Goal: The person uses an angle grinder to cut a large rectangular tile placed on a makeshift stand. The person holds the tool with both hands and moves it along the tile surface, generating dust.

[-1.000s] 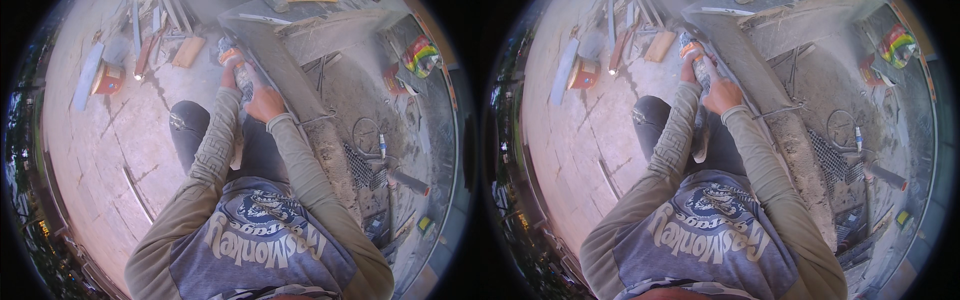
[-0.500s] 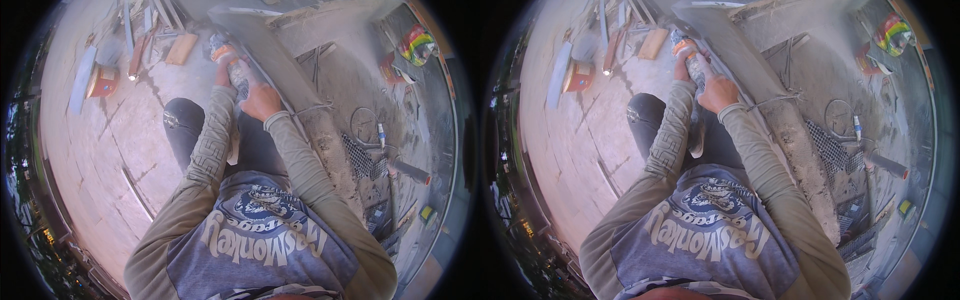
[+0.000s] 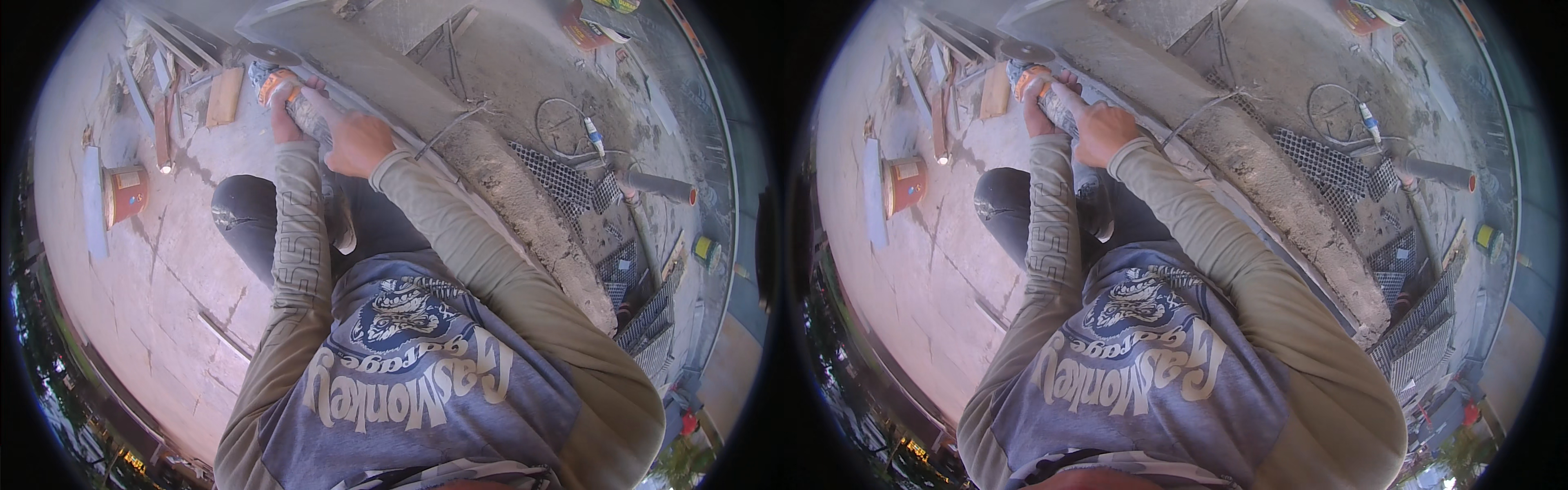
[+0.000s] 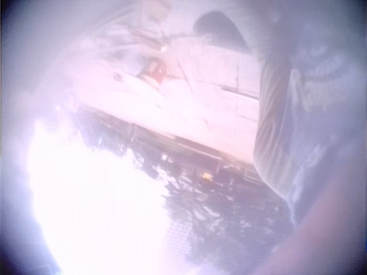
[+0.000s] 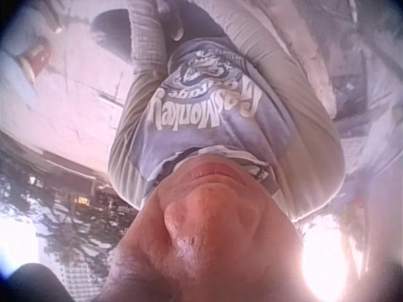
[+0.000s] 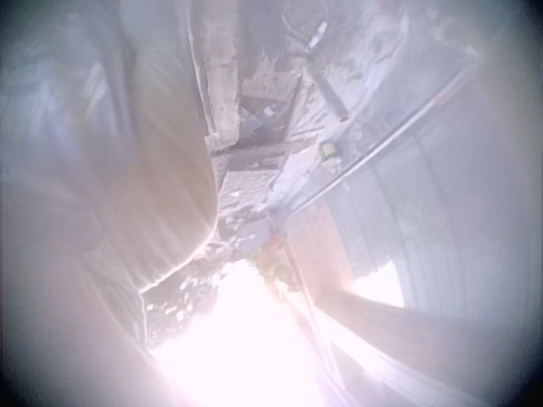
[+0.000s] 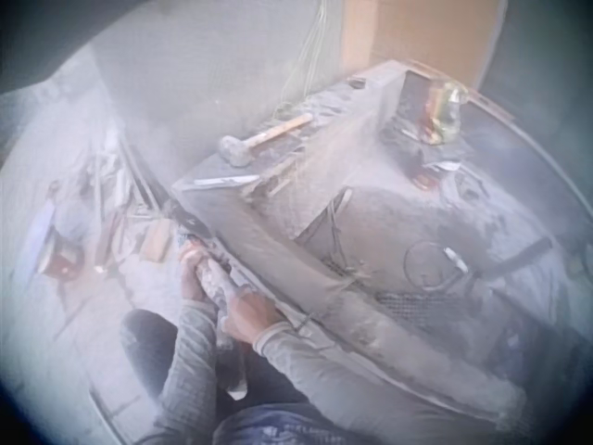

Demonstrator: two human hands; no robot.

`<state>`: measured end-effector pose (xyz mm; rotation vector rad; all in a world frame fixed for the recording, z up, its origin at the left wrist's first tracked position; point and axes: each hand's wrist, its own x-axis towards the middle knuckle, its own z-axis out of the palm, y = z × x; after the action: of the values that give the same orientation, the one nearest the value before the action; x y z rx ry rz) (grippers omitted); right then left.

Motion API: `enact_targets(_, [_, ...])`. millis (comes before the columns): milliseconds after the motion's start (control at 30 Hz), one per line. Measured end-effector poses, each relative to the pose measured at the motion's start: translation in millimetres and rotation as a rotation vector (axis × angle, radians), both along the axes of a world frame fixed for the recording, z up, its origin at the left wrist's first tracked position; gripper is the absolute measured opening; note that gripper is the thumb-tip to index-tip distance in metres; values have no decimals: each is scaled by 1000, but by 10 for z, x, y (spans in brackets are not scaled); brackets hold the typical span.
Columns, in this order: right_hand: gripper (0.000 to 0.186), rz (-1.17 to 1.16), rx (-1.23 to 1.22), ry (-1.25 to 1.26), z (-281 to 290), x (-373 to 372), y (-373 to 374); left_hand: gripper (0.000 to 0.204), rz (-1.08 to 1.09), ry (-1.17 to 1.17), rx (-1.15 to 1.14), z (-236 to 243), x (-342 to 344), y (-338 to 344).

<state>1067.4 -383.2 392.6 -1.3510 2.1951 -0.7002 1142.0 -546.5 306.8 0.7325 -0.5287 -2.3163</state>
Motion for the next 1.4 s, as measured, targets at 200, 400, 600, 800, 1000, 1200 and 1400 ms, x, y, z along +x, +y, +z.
enact_targets(200, [108,18,81,-33,122,-50,-137,48,78,-25,-21,-22,-109,-51])
enact_targets(400, [109,21,99,-35,156,-38,-263,45,40,40,32,-53,-65,-185])
enact_targets(600, [109,23,121,-5,165,-35,-298,46,23,39,14,-81,-58,-263])
enact_targets(800, [109,23,71,-20,147,-19,-120,52,5,-4,-31,12,-9,-12])
enact_targets(1000, [110,25,64,-22,170,8,-19,54,46,-46,-35,8,1,106])
enact_targets(1200, [110,29,66,-32,176,10,59,53,22,-19,-19,-23,21,153])
enact_targets(1400, [112,33,58,-29,125,-31,-80,51,37,-17,18,-30,-26,43])
